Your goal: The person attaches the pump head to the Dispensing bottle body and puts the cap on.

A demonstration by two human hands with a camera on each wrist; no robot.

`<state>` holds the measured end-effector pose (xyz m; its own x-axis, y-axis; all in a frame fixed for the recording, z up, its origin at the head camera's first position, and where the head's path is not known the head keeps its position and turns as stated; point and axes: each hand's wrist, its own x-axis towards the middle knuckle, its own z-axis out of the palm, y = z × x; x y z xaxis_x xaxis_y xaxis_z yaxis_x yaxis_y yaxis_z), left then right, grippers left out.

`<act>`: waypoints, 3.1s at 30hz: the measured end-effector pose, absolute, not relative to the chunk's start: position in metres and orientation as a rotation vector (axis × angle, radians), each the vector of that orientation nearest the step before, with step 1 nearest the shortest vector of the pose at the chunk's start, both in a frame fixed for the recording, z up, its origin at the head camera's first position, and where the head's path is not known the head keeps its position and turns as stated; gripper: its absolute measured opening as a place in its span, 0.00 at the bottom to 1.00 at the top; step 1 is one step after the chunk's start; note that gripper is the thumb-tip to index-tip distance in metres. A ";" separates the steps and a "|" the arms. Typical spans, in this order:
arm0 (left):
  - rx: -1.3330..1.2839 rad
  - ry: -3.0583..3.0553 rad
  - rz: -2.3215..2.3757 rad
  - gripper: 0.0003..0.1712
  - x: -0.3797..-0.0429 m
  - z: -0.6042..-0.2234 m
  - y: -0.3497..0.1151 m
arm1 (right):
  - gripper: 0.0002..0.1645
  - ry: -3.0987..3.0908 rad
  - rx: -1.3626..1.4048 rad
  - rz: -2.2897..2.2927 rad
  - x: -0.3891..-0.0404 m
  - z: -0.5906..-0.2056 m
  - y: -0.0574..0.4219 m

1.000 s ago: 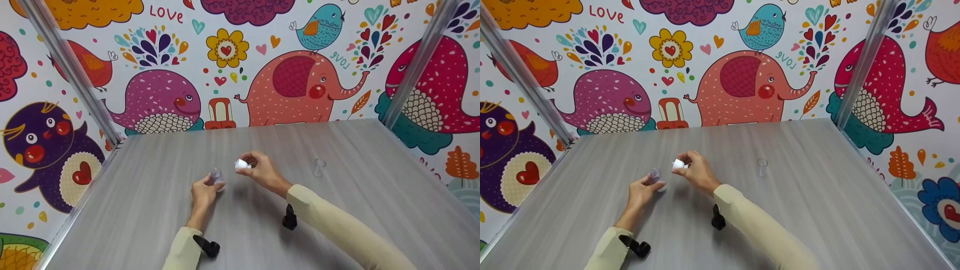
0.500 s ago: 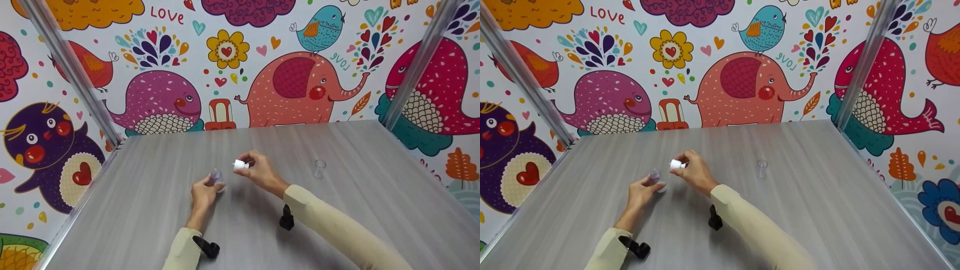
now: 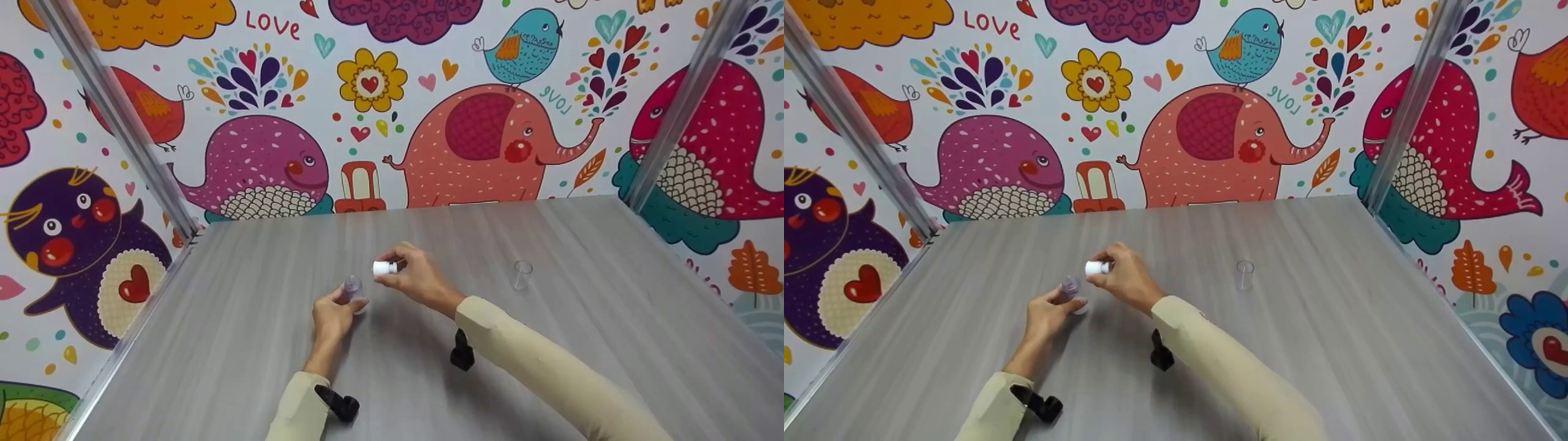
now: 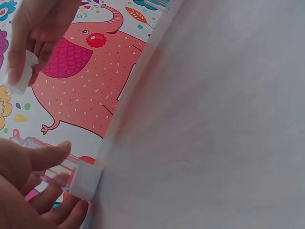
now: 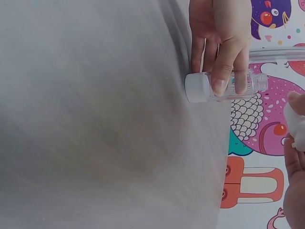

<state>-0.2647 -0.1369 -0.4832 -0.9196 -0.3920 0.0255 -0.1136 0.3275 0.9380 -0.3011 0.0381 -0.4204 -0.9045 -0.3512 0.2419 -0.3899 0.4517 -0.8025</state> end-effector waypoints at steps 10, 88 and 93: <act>0.472 -2.314 -1.679 0.32 -0.266 -0.483 -0.137 | 0.21 -2.674 0.709 1.523 -0.299 -0.420 0.031; 0.403 -2.260 -1.649 0.18 -0.266 -0.486 -0.135 | 0.26 -2.561 0.944 1.351 -0.303 -0.422 -0.011; 0.387 -2.248 -1.663 0.17 -0.267 -0.487 -0.135 | 0.27 -2.586 0.960 1.351 -0.303 -0.423 -0.014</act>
<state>-0.2672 -0.1350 -0.4868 -0.9129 -0.3977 0.0921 -0.0283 0.2867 0.9576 -0.3028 -0.0136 -0.4229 -0.8025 -0.4947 0.3335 -0.5563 0.4184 -0.7180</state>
